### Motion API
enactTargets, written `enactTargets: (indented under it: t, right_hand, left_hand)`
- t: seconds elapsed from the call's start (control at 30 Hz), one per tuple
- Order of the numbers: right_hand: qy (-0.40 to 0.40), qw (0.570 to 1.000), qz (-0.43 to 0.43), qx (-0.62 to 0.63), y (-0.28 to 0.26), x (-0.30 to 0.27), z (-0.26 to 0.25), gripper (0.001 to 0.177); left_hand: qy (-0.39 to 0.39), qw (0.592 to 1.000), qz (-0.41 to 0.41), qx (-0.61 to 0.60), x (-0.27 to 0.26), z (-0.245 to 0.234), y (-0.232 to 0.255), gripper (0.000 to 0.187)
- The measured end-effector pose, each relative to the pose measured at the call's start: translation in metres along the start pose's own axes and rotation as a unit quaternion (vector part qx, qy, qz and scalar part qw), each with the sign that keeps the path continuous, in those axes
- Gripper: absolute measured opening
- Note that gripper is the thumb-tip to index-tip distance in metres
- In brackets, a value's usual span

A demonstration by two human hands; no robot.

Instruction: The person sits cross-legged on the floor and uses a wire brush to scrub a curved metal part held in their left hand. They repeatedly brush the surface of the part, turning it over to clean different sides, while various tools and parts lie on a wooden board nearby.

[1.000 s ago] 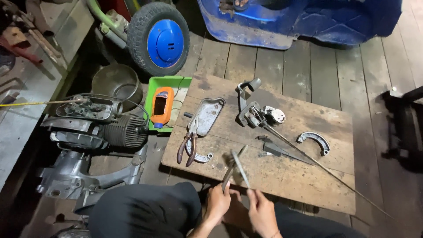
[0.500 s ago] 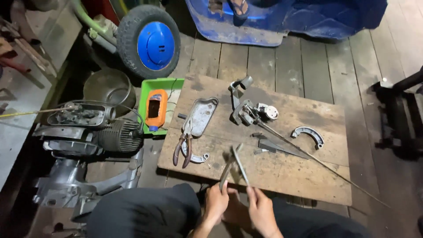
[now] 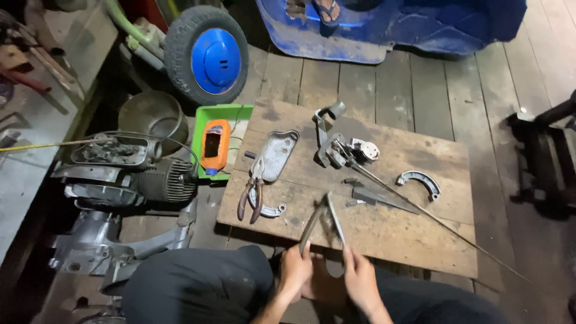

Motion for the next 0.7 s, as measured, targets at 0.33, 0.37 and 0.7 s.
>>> enactTargets:
  t: [0.33,0.37,0.7]
  right_hand:
    - [0.049,0.996,-0.02,-0.072,-0.002,0.073,-0.007,0.033]
    - [0.025,0.998,0.003,-0.057,-0.015,0.064,-0.014,0.039]
    - [-0.002,0.999,-0.028,-0.04,0.006,-0.01,0.022,0.033]
  left_hand:
    - [0.017,0.999,0.047,-0.006,0.008,0.003,-0.002,0.031]
    - [0.03,0.998,0.053,0.01,0.009,0.001,-0.002,0.032]
    - [0.016,0.999,0.035,-0.016,0.002,-0.002,0.002,0.032]
Point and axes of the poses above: each hand's wrist, its own x-axis towards the middle knuckle, its own z-axis out of the palm, y = z × x, the point moved 8 cm from there along x, towards the middle knuckle, and after that the axes turned 15 degrees about -y, right-handed, at the moved point
